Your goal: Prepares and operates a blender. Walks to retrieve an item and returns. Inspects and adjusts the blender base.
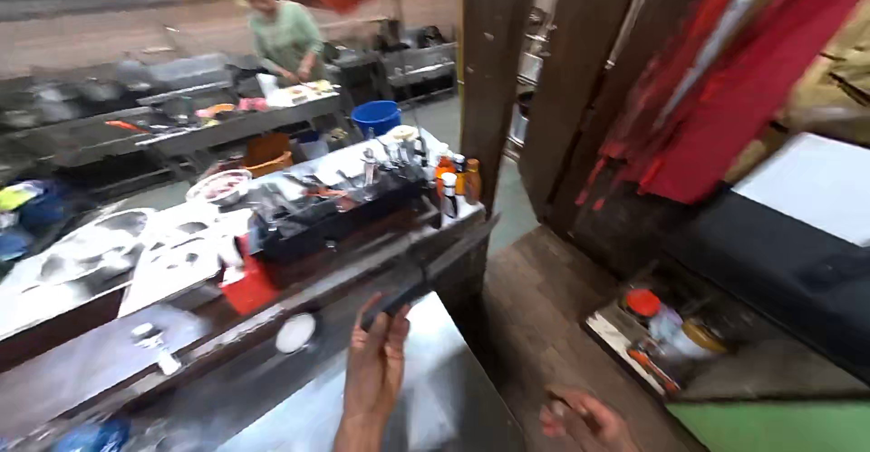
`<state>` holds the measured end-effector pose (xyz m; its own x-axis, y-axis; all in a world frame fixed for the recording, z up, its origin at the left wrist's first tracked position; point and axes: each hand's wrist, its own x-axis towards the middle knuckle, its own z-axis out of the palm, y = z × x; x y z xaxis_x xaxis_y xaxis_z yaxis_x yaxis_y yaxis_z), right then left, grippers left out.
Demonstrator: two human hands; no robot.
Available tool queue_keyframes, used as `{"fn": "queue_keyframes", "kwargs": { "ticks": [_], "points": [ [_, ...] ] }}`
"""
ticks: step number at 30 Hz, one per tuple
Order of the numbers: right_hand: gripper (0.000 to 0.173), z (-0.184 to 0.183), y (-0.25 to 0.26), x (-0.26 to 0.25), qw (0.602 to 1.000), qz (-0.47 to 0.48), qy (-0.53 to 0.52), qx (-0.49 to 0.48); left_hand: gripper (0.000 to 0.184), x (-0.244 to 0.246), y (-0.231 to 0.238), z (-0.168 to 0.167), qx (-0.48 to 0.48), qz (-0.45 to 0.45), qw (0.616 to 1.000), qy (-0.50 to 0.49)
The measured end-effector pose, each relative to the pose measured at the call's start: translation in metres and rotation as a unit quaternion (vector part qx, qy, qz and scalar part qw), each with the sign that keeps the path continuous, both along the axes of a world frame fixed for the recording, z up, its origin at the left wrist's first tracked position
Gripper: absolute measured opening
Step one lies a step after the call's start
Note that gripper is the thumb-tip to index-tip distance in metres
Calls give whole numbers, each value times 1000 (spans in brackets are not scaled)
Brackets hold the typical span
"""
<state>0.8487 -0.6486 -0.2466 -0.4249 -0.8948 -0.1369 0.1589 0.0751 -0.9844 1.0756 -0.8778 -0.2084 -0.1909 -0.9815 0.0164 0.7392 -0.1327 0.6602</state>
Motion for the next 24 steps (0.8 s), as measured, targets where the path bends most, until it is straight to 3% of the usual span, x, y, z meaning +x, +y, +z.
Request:
{"fn": "queue_keyframes", "kwargs": {
  "ticks": [3,7,10,14,19,24],
  "points": [
    [41,13,-7,-10,990,-76,-90,-79,48,-77,68,-30,49,-138,989,32],
    [45,33,35,-51,959,-191,-143,-153,47,-139,133,-44,-6,-265,964,-8],
    [38,36,102,-91,935,-289,-117,-169,43,-173,169,-45,-55,-345,936,-54],
    [24,44,203,-132,921,-350,-80,-152,39,-225,231,-47,-97,-439,889,-85],
    [15,41,320,-161,888,-435,-57,-139,37,-301,348,-55,-131,-507,849,-63],
    [16,33,449,-202,825,-528,-130,-153,35,-372,475,-60,-174,-561,807,-49]
  ]
}}
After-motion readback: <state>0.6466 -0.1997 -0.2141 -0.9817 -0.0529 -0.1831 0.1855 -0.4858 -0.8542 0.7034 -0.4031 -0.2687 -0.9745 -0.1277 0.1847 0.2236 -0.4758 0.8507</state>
